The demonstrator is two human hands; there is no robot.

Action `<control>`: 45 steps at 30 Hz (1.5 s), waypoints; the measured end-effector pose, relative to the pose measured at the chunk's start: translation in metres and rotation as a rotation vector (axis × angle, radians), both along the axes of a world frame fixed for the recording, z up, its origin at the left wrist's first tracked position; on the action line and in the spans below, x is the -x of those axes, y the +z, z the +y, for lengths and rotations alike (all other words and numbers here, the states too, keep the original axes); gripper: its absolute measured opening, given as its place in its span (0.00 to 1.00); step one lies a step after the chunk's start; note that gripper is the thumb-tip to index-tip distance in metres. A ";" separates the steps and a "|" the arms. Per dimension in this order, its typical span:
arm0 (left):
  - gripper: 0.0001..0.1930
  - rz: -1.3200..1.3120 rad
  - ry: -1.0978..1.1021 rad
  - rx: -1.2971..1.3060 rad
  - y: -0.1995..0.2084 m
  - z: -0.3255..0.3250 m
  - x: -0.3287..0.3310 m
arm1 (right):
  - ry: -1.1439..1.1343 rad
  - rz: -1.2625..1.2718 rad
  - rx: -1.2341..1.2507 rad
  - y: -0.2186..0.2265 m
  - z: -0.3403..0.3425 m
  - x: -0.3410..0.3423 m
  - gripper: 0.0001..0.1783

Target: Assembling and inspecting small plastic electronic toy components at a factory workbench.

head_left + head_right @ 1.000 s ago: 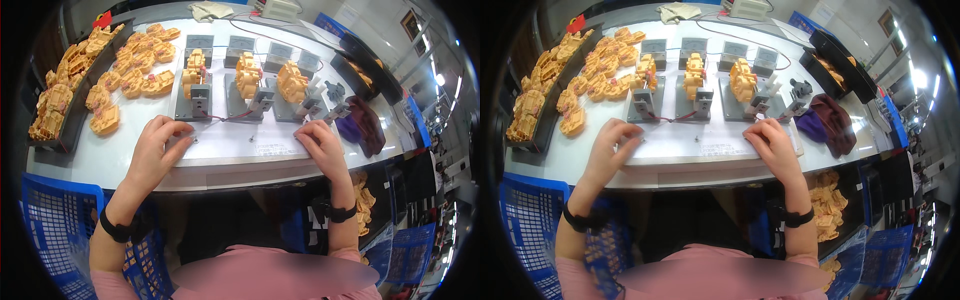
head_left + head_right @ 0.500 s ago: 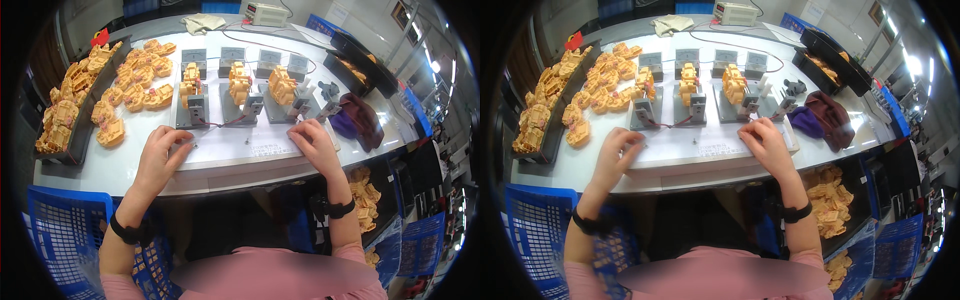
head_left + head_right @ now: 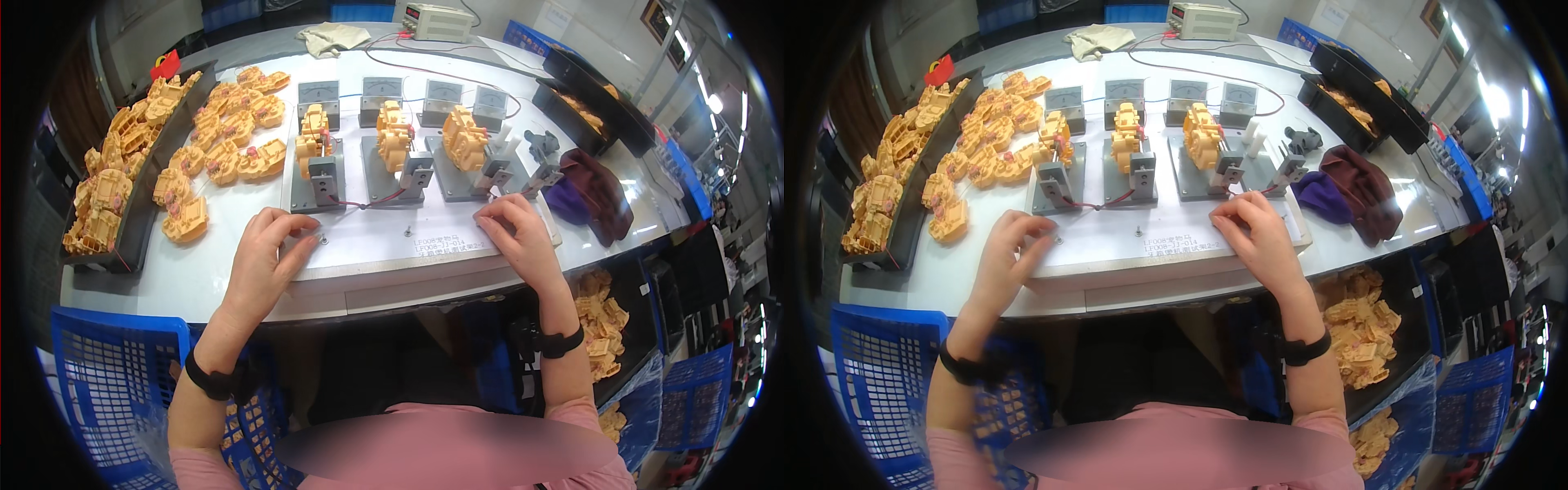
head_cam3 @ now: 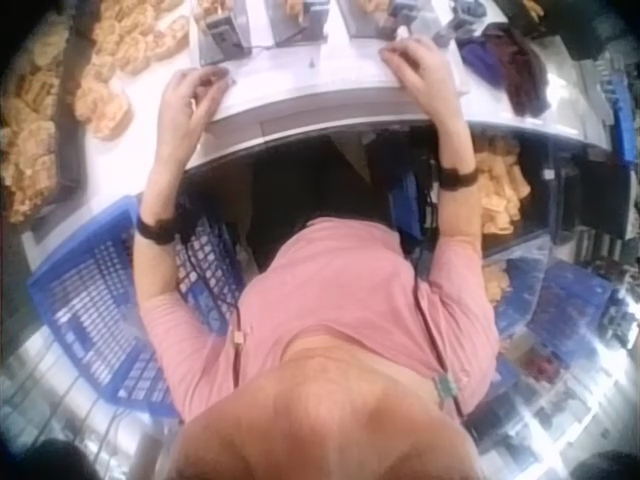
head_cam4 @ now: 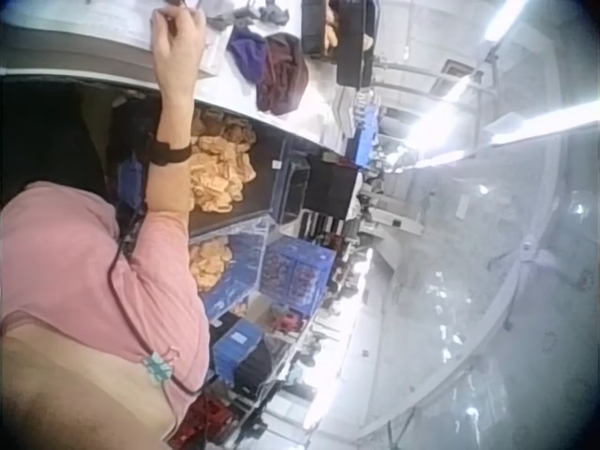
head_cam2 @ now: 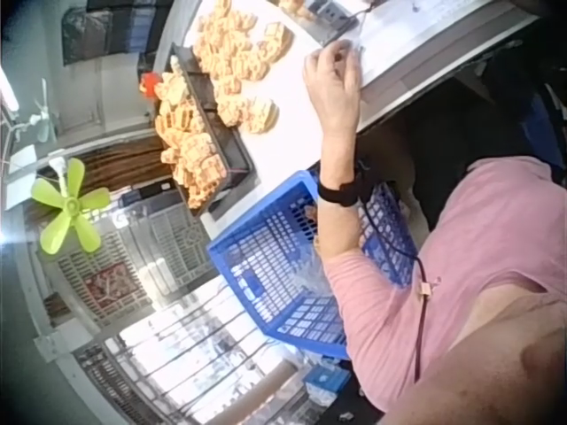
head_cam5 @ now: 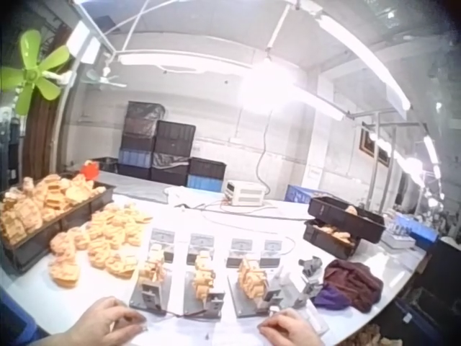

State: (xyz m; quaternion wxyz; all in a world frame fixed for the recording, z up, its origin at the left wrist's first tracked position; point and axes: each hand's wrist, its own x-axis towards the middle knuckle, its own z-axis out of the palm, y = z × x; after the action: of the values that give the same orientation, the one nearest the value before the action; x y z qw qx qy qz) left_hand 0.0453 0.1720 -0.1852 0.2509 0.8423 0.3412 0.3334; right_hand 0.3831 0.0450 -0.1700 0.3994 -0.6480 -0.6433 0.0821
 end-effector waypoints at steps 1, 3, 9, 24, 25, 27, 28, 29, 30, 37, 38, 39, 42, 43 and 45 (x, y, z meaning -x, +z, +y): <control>0.10 0.005 0.002 -0.005 0.000 0.001 -0.001 | -0.006 0.003 -0.004 0.000 -0.001 0.000 0.07; 0.10 0.016 -0.007 -0.016 -0.001 0.001 -0.004 | -0.007 -0.007 -0.031 0.000 -0.004 -0.001 0.07; 0.10 0.002 0.041 0.054 -0.003 0.000 -0.007 | -0.006 0.041 -0.058 -0.008 -0.003 -0.007 0.07; 0.10 0.113 0.069 0.008 0.003 -0.004 -0.007 | 0.083 0.076 -0.121 -0.017 -0.001 -0.018 0.08; 0.10 0.117 0.068 0.008 0.003 -0.004 -0.007 | 0.082 0.079 -0.121 -0.018 -0.001 -0.018 0.08; 0.10 0.088 0.058 0.010 0.002 -0.004 -0.006 | 0.089 0.060 -0.146 -0.019 0.000 -0.017 0.07; 0.10 0.090 0.059 0.010 0.002 -0.004 -0.006 | 0.089 0.062 -0.147 -0.020 0.000 -0.017 0.07; 0.10 0.081 0.053 0.002 0.002 -0.004 -0.006 | 0.085 0.057 -0.148 -0.020 0.000 -0.017 0.07; 0.10 0.072 0.047 -0.006 0.002 -0.004 -0.006 | 0.081 0.052 -0.148 -0.020 0.000 -0.017 0.07; 0.10 0.075 0.054 0.013 0.003 -0.004 -0.008 | 0.073 0.047 -0.125 -0.019 0.000 -0.018 0.07; 0.09 0.078 0.052 0.006 0.004 -0.004 -0.008 | 0.073 0.046 -0.125 -0.019 0.000 -0.018 0.07; 0.09 0.082 0.050 -0.001 0.004 -0.004 -0.008 | 0.073 0.044 -0.125 -0.019 0.000 -0.018 0.07; 0.10 0.073 0.048 0.014 0.006 -0.006 -0.009 | 0.071 0.033 -0.141 -0.019 0.000 -0.018 0.07; 0.10 0.071 0.055 0.015 0.006 -0.006 -0.008 | 0.078 0.032 -0.141 -0.019 0.001 -0.017 0.07; 0.10 0.077 0.059 0.006 0.004 -0.005 -0.007 | 0.073 0.032 -0.122 -0.018 0.001 -0.016 0.06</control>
State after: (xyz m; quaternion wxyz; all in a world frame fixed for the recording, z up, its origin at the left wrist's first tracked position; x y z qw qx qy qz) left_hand 0.0525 0.1669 -0.1808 0.2302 0.8434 0.3762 0.3069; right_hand 0.3995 0.0459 -0.1883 0.4454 -0.5970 -0.6638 0.0676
